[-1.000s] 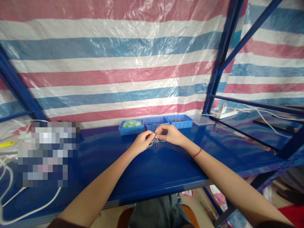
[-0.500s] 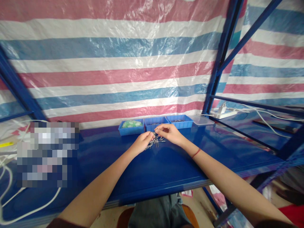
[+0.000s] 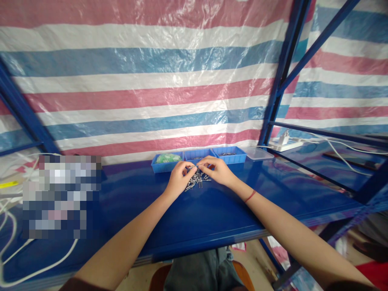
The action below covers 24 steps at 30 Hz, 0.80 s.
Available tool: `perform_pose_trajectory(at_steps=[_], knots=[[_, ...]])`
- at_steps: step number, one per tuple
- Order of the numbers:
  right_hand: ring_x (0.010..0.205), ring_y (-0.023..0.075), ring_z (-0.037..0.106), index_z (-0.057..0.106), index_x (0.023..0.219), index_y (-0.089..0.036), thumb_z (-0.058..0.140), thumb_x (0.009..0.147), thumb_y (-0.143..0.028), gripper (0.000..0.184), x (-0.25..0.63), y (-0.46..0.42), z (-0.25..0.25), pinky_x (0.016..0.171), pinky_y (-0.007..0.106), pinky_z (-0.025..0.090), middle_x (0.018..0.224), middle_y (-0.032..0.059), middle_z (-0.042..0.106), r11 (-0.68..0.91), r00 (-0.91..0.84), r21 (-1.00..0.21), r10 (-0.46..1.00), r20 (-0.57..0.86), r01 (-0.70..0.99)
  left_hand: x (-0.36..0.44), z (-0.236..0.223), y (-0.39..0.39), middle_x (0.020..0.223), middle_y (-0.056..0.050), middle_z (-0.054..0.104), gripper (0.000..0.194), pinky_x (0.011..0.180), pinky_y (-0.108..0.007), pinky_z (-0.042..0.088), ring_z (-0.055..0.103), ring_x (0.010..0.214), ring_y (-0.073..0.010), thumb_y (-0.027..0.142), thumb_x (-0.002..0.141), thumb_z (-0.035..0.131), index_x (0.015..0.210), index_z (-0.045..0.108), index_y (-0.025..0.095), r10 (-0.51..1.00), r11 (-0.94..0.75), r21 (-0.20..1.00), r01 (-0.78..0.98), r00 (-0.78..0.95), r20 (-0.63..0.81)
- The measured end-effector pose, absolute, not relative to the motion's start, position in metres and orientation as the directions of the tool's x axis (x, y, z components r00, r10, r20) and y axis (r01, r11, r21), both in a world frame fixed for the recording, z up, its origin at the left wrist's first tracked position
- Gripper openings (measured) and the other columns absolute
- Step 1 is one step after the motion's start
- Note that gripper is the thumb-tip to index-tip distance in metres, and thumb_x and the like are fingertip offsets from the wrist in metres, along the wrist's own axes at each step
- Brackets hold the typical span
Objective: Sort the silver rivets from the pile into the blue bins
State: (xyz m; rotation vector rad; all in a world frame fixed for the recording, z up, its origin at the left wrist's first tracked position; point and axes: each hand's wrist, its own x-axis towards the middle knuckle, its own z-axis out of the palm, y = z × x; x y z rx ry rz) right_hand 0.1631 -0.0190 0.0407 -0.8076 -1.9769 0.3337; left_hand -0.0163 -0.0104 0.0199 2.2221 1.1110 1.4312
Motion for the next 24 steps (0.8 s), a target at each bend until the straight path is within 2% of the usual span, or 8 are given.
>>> perform_pose_trajectory(at_steps=[3, 5, 8, 12, 16, 19, 22, 24], knots=[[0.076, 0.0151, 0.059, 0.068, 0.084, -0.016, 0.052, 0.084, -0.028, 0.020, 0.164, -0.016, 0.038, 0.069, 0.028, 0.045, 0.082, 0.0067, 0.066, 0.766, -0.390, -0.447, 0.628, 0.673, 0.461, -0.017, 0.019, -0.010, 0.079, -0.001, 0.056, 0.018, 0.063, -0.023, 0.042, 0.048, 0.062, -0.0096, 0.035, 0.080, 0.055, 0.083, 0.061, 0.018, 0.714, -0.670, 0.563, 0.484, 0.213, 0.667], [0.076, 0.0158, 0.060, 0.068, 0.080, -0.017, 0.050, 0.084, -0.029, 0.022, 0.165, -0.011, 0.035, 0.070, 0.028, 0.045, 0.082, 0.0066, 0.067, 0.729, -0.340, -0.465, 0.661, 0.669, 0.502, -0.017, 0.018, -0.010, 0.080, -0.001, 0.057, 0.020, 0.065, -0.024, 0.043, 0.049, 0.063, -0.0103, 0.036, 0.080, 0.055, 0.089, 0.061, 0.018, 0.728, -0.655, 0.561, 0.506, 0.221, 0.649], [0.072, 0.0168, 0.060, 0.067, 0.078, -0.016, 0.050, 0.082, -0.034, 0.025, 0.175, 0.004, 0.031, 0.068, 0.029, 0.046, 0.081, 0.0070, 0.068, 0.573, -0.096, -0.602, 0.764, 0.638, 0.556, -0.017, 0.018, -0.012, 0.080, -0.001, 0.059, 0.025, 0.067, -0.025, 0.043, 0.051, 0.066, -0.0115, 0.037, 0.083, 0.051, 0.098, 0.060, 0.019, 0.740, -0.648, 0.533, 0.545, 0.281, 0.611], [0.057, 0.0146, 0.056, 0.065, 0.074, -0.013, 0.051, 0.078, -0.042, 0.032, 0.205, 0.027, 0.025, 0.052, 0.025, 0.043, 0.068, 0.0072, 0.064, 0.292, 0.310, -0.822, 0.822, 0.477, 0.489, -0.018, 0.018, -0.013, 0.080, -0.002, 0.061, 0.026, 0.072, -0.026, 0.042, 0.055, 0.075, -0.0142, 0.037, 0.087, 0.043, 0.089, 0.064, 0.020, 0.719, -0.678, 0.442, 0.587, 0.406, 0.564], [0.041, 0.0079, 0.041, 0.063, 0.071, -0.010, 0.039, 0.083, -0.045, 0.044, 0.233, 0.039, 0.020, 0.038, 0.022, 0.032, 0.061, 0.0077, 0.059, 0.061, 0.442, -0.934, 0.869, 0.223, 0.351, -0.019, 0.014, -0.012, 0.087, -0.002, 0.063, 0.023, 0.079, -0.029, 0.041, 0.055, 0.083, -0.0169, 0.034, 0.085, 0.046, 0.086, 0.066, 0.023, 0.720, -0.675, 0.351, 0.649, 0.475, 0.506], [0.043, 0.0079, 0.042, 0.064, 0.069, -0.011, 0.039, 0.084, -0.045, 0.045, 0.235, 0.036, 0.020, 0.042, 0.022, 0.034, 0.061, 0.0061, 0.059, 0.085, 0.271, -0.883, 0.934, 0.232, 0.461, -0.020, 0.012, -0.012, 0.090, -0.002, 0.064, 0.021, 0.082, -0.032, 0.041, 0.055, 0.087, -0.0181, 0.033, 0.084, 0.047, 0.085, 0.067, 0.025, 0.747, -0.645, 0.312, 0.698, 0.488, 0.452], [0.061, 0.0121, 0.054, 0.067, 0.072, -0.014, 0.054, 0.076, -0.038, 0.028, 0.222, 0.025, 0.023, 0.058, 0.024, 0.042, 0.070, 0.0046, 0.064, 0.384, -0.178, -0.664, 0.917, 0.358, 0.642, -0.020, 0.014, -0.014, 0.095, -0.001, 0.064, 0.021, 0.083, -0.035, 0.040, 0.053, 0.091, -0.0199, 0.032, 0.083, 0.047, 0.088, 0.066, 0.027, 0.776, -0.603, 0.293, 0.742, 0.460, 0.431], [0.070, 0.0139, 0.057, 0.069, 0.079, -0.016, 0.059, 0.071, -0.029, 0.018, 0.211, 0.017, 0.025, 0.066, 0.025, 0.043, 0.079, 0.0039, 0.067, 0.526, -0.397, -0.541, 0.850, 0.345, 0.656, -0.020, 0.014, -0.015, 0.097, -0.001, 0.064, 0.020, 0.083, -0.037, 0.040, 0.051, 0.095, -0.0220, 0.033, 0.083, 0.047, 0.090, 0.066, 0.028, 0.794, -0.572, 0.286, 0.769, 0.432, 0.427]])
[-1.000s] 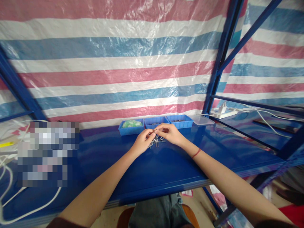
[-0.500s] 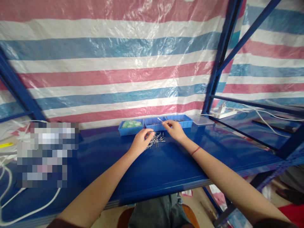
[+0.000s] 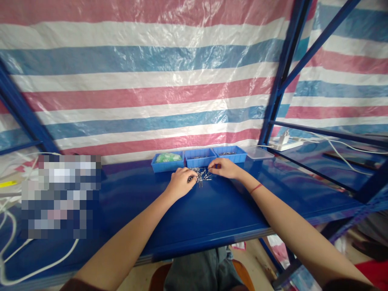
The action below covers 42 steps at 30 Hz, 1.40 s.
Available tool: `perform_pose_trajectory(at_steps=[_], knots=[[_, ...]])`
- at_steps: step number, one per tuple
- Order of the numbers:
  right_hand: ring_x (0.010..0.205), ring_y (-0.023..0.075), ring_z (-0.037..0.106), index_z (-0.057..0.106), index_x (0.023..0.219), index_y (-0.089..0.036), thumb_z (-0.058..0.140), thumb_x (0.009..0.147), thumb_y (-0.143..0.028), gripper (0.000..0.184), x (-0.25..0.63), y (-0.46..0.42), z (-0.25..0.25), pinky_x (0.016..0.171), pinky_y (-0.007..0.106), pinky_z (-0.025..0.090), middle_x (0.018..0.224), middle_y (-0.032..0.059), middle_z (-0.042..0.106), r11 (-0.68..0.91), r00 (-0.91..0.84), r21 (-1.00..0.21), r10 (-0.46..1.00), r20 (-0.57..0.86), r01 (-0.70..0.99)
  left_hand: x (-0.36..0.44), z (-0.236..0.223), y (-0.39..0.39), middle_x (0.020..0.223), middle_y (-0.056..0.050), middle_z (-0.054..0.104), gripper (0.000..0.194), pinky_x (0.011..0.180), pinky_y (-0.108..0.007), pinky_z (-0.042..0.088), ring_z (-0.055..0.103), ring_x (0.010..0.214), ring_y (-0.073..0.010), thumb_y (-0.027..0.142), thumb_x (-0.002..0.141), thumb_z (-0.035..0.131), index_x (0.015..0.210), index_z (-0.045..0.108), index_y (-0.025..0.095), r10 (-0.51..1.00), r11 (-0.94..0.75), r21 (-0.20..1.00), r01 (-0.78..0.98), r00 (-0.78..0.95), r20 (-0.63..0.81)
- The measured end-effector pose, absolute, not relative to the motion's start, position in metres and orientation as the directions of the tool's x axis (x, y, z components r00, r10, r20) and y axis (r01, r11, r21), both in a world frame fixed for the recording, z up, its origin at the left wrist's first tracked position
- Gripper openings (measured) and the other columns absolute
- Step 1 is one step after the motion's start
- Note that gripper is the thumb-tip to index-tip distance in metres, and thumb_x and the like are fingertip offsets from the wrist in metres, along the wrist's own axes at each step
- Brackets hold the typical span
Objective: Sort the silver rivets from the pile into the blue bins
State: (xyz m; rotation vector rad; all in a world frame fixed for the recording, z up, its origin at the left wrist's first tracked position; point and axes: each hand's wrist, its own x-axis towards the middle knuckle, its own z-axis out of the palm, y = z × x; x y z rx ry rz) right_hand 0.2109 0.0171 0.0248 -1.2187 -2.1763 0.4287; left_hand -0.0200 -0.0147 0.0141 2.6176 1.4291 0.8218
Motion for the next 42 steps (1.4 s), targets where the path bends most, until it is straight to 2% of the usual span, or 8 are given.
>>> perform_pose_trajectory(at_steps=[3, 7, 13, 16, 20, 25, 34, 42], knots=[[0.071, 0.0151, 0.058, 0.069, 0.082, -0.016, 0.061, 0.065, -0.019, 0.019, 0.199, 0.008, 0.024, 0.066, 0.025, 0.044, 0.083, 0.0045, 0.068, 0.579, -0.505, -0.469, 0.814, 0.287, 0.667, -0.020, 0.012, -0.014, 0.099, -0.002, 0.064, 0.020, 0.083, -0.040, 0.039, 0.048, 0.100, -0.0249, 0.033, 0.081, 0.049, 0.092, 0.066, 0.029, 0.808, -0.546, 0.290, 0.786, 0.402, 0.431], [0.069, 0.0149, 0.059, 0.067, 0.073, -0.016, 0.054, 0.069, -0.011, 0.014, 0.196, 0.006, 0.022, 0.066, 0.025, 0.044, 0.078, 0.0041, 0.067, 0.631, -0.573, -0.426, 0.773, 0.273, 0.648, -0.020, 0.008, -0.013, 0.098, -0.003, 0.064, 0.018, 0.083, -0.042, 0.038, 0.047, 0.100, -0.0258, 0.032, 0.081, 0.051, 0.091, 0.066, 0.029, 0.798, -0.561, 0.314, 0.766, 0.400, 0.451], [0.072, 0.0150, 0.055, 0.061, 0.073, -0.015, 0.046, 0.076, -0.007, 0.017, 0.187, -0.002, 0.028, 0.071, 0.029, 0.042, 0.073, 0.0048, 0.062, 0.734, -0.607, -0.280, 0.673, 0.423, 0.618, -0.018, 0.010, -0.015, 0.096, -0.002, 0.064, 0.020, 0.084, -0.038, 0.038, 0.049, 0.097, -0.0233, 0.039, 0.081, 0.053, 0.091, 0.066, 0.028, 0.767, -0.607, 0.333, 0.722, 0.422, 0.483], [0.069, 0.0129, 0.054, 0.061, 0.079, -0.015, 0.046, 0.079, -0.010, 0.015, 0.175, -0.012, 0.034, 0.067, 0.026, 0.042, 0.076, 0.0040, 0.062, 0.755, -0.575, -0.368, 0.654, 0.492, 0.543, -0.017, 0.014, -0.015, 0.093, -0.002, 0.064, 0.022, 0.084, -0.035, 0.039, 0.052, 0.093, -0.0210, 0.041, 0.082, 0.051, 0.090, 0.066, 0.027, 0.736, -0.649, 0.323, 0.689, 0.462, 0.495], [0.070, 0.0123, 0.057, 0.060, 0.081, -0.015, 0.053, 0.078, -0.019, 0.009, 0.164, -0.018, 0.037, 0.066, 0.025, 0.044, 0.078, 0.0037, 0.063, 0.691, -0.449, -0.605, 0.720, 0.529, 0.394, -0.016, 0.013, -0.011, 0.088, -0.002, 0.064, 0.023, 0.080, -0.032, 0.040, 0.055, 0.086, -0.0184, 0.036, 0.086, 0.046, 0.084, 0.065, 0.023, 0.722, -0.665, 0.343, 0.663, 0.454, 0.522], [0.076, 0.0143, 0.061, 0.060, 0.085, -0.014, 0.064, 0.072, -0.034, 0.024, 0.161, -0.016, 0.038, 0.073, 0.029, 0.048, 0.080, 0.0048, 0.066, 0.555, -0.368, -0.812, 0.804, 0.467, 0.181, -0.016, 0.010, -0.008, 0.087, -0.003, 0.064, 0.024, 0.078, -0.030, 0.042, 0.056, 0.085, -0.0177, 0.035, 0.086, 0.045, 0.087, 0.065, 0.022, 0.742, -0.654, 0.428, 0.623, 0.420, 0.522], [0.067, 0.0122, 0.057, 0.062, 0.078, -0.013, 0.060, 0.076, -0.041, 0.027, 0.162, -0.019, 0.038, 0.064, 0.026, 0.046, 0.073, 0.0037, 0.064, 0.612, -0.362, -0.745, 0.779, 0.512, 0.264, -0.013, 0.014, -0.014, 0.087, -0.004, 0.062, 0.023, 0.080, -0.030, 0.043, 0.056, 0.086, -0.0179, 0.034, 0.087, 0.044, 0.090, 0.062, 0.020, 0.718, -0.685, 0.451, 0.572, 0.423, 0.553], [0.070, 0.0131, 0.057, 0.065, 0.086, -0.015, 0.056, 0.079, -0.037, 0.025, 0.164, -0.022, 0.041, 0.064, 0.026, 0.045, 0.081, 0.0059, 0.064, 0.701, -0.382, -0.644, 0.710, 0.592, 0.306, -0.015, 0.022, -0.017, 0.083, -0.003, 0.059, 0.012, 0.079, -0.028, 0.043, 0.056, 0.083, -0.0158, 0.029, 0.083, 0.051, 0.081, 0.058, 0.019, 0.648, -0.727, 0.427, 0.538, 0.331, 0.686]])
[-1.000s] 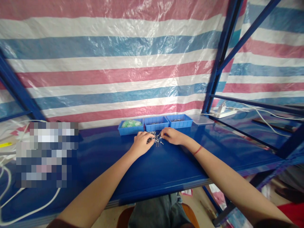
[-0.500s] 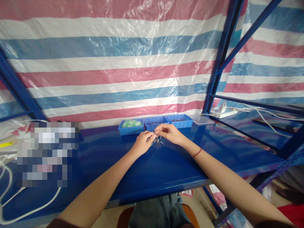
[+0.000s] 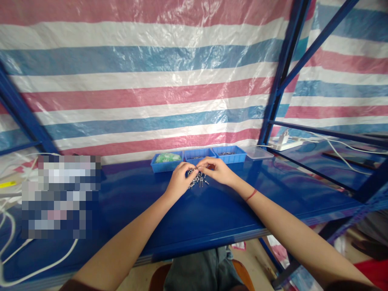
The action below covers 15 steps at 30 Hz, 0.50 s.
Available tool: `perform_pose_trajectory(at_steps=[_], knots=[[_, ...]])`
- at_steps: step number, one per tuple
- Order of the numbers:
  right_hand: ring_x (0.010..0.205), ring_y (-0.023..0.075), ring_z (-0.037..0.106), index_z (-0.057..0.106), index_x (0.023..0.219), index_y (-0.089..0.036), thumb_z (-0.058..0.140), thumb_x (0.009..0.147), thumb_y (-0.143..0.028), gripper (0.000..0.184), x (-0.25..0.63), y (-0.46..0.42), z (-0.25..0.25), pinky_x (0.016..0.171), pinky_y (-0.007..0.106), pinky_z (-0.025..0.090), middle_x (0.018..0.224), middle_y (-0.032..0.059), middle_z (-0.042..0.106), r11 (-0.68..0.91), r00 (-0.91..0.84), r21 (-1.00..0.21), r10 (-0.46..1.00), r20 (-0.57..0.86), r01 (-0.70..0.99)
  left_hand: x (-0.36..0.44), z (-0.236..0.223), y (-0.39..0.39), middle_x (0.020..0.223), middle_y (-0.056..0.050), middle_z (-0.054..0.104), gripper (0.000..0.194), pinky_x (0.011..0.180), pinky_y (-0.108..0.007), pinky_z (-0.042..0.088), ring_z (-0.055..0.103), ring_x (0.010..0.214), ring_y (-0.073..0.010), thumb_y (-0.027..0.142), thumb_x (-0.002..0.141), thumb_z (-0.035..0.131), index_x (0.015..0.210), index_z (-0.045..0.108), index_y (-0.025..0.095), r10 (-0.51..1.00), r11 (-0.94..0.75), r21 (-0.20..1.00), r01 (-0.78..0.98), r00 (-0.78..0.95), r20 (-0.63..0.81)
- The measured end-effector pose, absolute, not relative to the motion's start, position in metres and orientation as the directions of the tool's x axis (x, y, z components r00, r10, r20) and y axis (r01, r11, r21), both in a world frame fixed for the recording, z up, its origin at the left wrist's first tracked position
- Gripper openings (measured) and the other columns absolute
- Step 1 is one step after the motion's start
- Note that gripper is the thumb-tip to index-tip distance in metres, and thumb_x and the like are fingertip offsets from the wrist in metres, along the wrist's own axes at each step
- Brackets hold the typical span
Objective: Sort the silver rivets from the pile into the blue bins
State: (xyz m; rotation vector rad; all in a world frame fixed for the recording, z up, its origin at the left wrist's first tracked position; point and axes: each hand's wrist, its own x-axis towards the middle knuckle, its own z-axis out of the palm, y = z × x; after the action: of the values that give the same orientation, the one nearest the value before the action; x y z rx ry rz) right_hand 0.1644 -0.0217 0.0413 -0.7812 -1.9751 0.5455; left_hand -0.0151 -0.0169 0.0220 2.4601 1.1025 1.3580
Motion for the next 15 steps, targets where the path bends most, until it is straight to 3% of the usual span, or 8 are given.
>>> perform_pose_trajectory(at_steps=[5, 8, 11, 13, 15], knots=[[0.062, 0.0120, 0.053, 0.066, 0.080, -0.015, 0.054, 0.081, -0.033, 0.022, 0.165, -0.019, 0.041, 0.060, 0.025, 0.044, 0.070, 0.0040, 0.061, 0.725, -0.387, -0.520, 0.684, 0.618, 0.452, -0.017, 0.023, -0.017, 0.085, -0.003, 0.059, 0.012, 0.081, -0.029, 0.044, 0.056, 0.086, -0.0160, 0.030, 0.082, 0.053, 0.081, 0.059, 0.019, 0.620, -0.733, 0.401, 0.549, 0.298, 0.726], [0.063, 0.0129, 0.055, 0.066, 0.075, -0.015, 0.052, 0.081, -0.034, 0.025, 0.168, -0.012, 0.038, 0.061, 0.026, 0.044, 0.072, 0.0047, 0.064, 0.683, -0.330, -0.536, 0.720, 0.611, 0.496, -0.016, 0.019, -0.015, 0.092, -0.004, 0.059, 0.018, 0.083, -0.031, 0.045, 0.057, 0.089, -0.0169, 0.033, 0.081, 0.054, 0.093, 0.059, 0.020, 0.644, -0.713, 0.423, 0.560, 0.284, 0.710], [0.065, 0.0158, 0.058, 0.066, 0.075, -0.014, 0.051, 0.079, -0.036, 0.027, 0.184, 0.005, 0.035, 0.063, 0.027, 0.044, 0.073, 0.0059, 0.066, 0.526, -0.031, -0.635, 0.783, 0.621, 0.565, -0.016, 0.014, -0.013, 0.097, -0.006, 0.059, 0.030, 0.086, -0.034, 0.045, 0.057, 0.092, -0.0182, 0.036, 0.082, 0.053, 0.108, 0.054, 0.020, 0.685, -0.675, 0.448, 0.587, 0.271, 0.677], [0.067, 0.0186, 0.060, 0.066, 0.074, -0.013, 0.050, 0.079, -0.036, 0.028, 0.204, 0.020, 0.034, 0.064, 0.029, 0.044, 0.074, 0.0083, 0.067, 0.344, 0.234, -0.715, 0.784, 0.575, 0.608, -0.016, 0.012, -0.013, 0.099, -0.007, 0.059, 0.031, 0.087, -0.035, 0.044, 0.057, 0.095, -0.0190, 0.037, 0.084, 0.050, 0.110, 0.053, 0.020, 0.704, -0.660, 0.453, 0.599, 0.283, 0.651], [0.074, 0.0223, 0.061, 0.067, 0.079, -0.011, 0.049, 0.079, -0.032, 0.027, 0.225, 0.034, 0.034, 0.069, 0.032, 0.044, 0.079, 0.0116, 0.068, 0.154, 0.389, -0.736, 0.767, 0.510, 0.659, -0.016, 0.011, -0.013, 0.100, -0.007, 0.058, 0.032, 0.088, -0.036, 0.044, 0.057, 0.097, -0.0199, 0.038, 0.085, 0.047, 0.110, 0.054, 0.019, 0.719, -0.653, 0.455, 0.605, 0.306, 0.624]])
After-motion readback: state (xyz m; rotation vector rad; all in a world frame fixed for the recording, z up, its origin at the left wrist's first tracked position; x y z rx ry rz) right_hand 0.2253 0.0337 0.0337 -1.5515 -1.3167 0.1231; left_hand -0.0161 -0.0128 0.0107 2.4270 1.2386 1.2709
